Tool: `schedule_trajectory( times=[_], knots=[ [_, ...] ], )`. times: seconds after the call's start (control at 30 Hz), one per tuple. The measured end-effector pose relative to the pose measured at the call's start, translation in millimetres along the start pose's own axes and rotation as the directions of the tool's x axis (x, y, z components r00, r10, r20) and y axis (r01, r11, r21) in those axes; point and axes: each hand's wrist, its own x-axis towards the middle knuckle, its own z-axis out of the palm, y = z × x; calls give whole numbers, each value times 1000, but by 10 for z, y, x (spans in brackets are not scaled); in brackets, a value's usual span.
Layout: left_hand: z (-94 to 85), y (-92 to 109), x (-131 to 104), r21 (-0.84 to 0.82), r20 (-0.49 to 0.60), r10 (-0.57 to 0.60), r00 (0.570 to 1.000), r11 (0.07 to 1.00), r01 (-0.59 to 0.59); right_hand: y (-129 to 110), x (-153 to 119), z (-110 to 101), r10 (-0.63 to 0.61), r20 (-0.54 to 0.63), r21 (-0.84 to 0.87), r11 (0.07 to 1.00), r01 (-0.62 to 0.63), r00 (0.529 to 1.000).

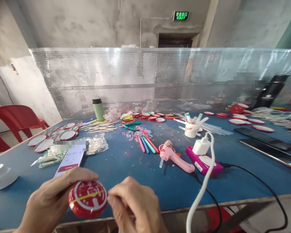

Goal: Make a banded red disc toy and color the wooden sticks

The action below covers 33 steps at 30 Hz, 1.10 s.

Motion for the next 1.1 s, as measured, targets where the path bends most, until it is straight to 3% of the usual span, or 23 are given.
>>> schedule_trajectory(
  times=[0.07, 0.13, 0.37, 0.5, 0.57, 0.63, 0.67, 0.73, 0.8, 0.87, 1.0, 1.1],
  knots=[
    [-31, -25, 69, 82, -109, 19, 994, 997, -10, 85, 115, -2, -1, -23, 2, 1000, 1, 1000],
    [-41, -48, 114, 137, -150, 61, 987, 990, -40, 178, 210, 25, -18, -8, 5, 1000, 18, 1000],
    [20, -70, 115, 302, -113, 159, 981, 946, -118, 339, 206, 123, -87, 19, -36, 996, 88, 996],
    [55, -92, 148, 307, -79, 182, 980, 940, -150, 357, 145, 121, -57, 0, -82, 995, 57, 998],
    [49, -121, 242, 274, -60, 103, 993, 958, -82, 375, 134, 122, -16, -7, -96, 995, 16, 1000],
    [22, -178, 414, 221, -25, -102, 994, 970, 105, 398, 129, 131, 37, 2, -101, 994, -37, 999],
    [5, -221, 526, 174, 21, -244, 970, 956, 237, 410, 128, 139, 69, 17, -102, 993, -66, 997],
    [-26, -340, 770, 17, 107, -495, 862, 868, 497, 429, 129, 159, 131, 58, -109, 986, -125, 990],
    [-37, -487, 985, -223, 181, -631, 755, 721, 656, 437, 150, 173, 181, 98, -125, 978, -168, 979],
    [-26, -631, 1109, -407, 215, -707, 674, 562, 720, 428, 219, 160, 203, 136, -152, 971, -182, 970],
    [22, -793, 1060, -472, 235, -724, 648, 498, 728, 398, 621, 25, 306, 194, -364, 905, -221, 932],
    [51, -791, 929, -477, 267, -728, 631, 469, 743, 468, 1136, -108, 479, 90, -658, 687, -308, 873]
  ],
)
